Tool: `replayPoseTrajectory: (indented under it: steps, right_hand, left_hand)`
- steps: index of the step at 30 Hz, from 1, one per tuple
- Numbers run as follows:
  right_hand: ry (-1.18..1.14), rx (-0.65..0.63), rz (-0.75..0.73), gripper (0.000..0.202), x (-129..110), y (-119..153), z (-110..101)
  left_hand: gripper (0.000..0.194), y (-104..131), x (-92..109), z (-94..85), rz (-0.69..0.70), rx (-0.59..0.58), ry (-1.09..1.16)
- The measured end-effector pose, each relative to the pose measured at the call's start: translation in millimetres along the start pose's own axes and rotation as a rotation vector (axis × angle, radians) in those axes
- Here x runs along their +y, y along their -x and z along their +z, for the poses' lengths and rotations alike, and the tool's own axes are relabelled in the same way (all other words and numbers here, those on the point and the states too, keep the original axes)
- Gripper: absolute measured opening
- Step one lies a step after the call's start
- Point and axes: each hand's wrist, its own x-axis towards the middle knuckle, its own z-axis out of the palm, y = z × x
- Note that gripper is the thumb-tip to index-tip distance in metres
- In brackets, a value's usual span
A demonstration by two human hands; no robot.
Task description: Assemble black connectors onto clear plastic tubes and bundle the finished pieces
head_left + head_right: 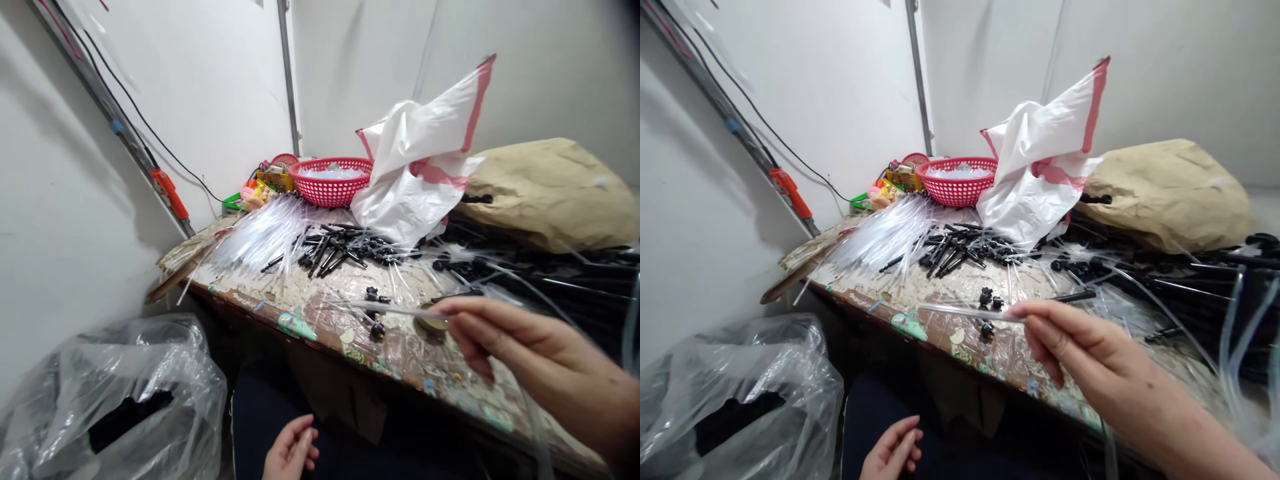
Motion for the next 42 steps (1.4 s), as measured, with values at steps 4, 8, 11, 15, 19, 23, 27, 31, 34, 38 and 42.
replayPoseTrajectory:
  steps: [4, 8, 11, 15, 19, 23, 27, 31, 34, 38, 42]
  right_hand:
    - [0.155, 0.003, 0.129, 0.034, 40, 14, 2]
    - [0.351, -0.002, 0.085, 0.035, 79, -2, 23]
    - [0.446, -0.051, 0.122, 0.039, 100, -19, 41]
    - [0.582, -0.029, 0.224, 0.048, 112, -33, 57]
    - [0.649, -0.038, 0.206, 0.04, 122, -40, 63]
    - [0.568, 0.011, 0.157, 0.034, 132, -40, 62]
    - [0.229, -0.066, 0.098, 0.033, 115, -26, 56]
    - [0.051, -0.236, 0.072, 0.033, 87, -4, 54]
    - [0.088, -0.283, 0.054, 0.034, 77, 7, 60]
    - [0.143, -0.272, 0.03, 0.035, 76, 16, 63]
    - [0.164, -0.143, 0.032, 0.044, 75, 22, 39]
  left_hand:
    - [0.048, 3, 35, 28.3, 0.055, -0.152, -0.173]
    - [0.041, 7, 56, 54.9, 0.113, -0.229, -0.26]
    - [0.038, 13, 53, 61.4, 0.135, -0.265, -0.308]
    - [0.037, 20, 43, 55.2, 0.111, -0.265, -0.349]
    - [0.039, 23, 44, 49.0, 0.079, -0.227, -0.348]
    - [0.036, 24, 51, 51.9, 0.099, -0.241, -0.349]
    - [0.042, 25, 64, 67.8, 0.166, -0.284, -0.241]
    - [0.06, 26, 85, 93.4, 0.214, -0.408, -0.009]
    - [0.046, 26, 93, 107.9, 0.153, -0.446, 0.045]
    - [0.029, 27, 89, 113.2, 0.05, -0.444, 0.126]
    - [0.022, 29, 87, 111.0, -0.007, -0.364, 0.284]
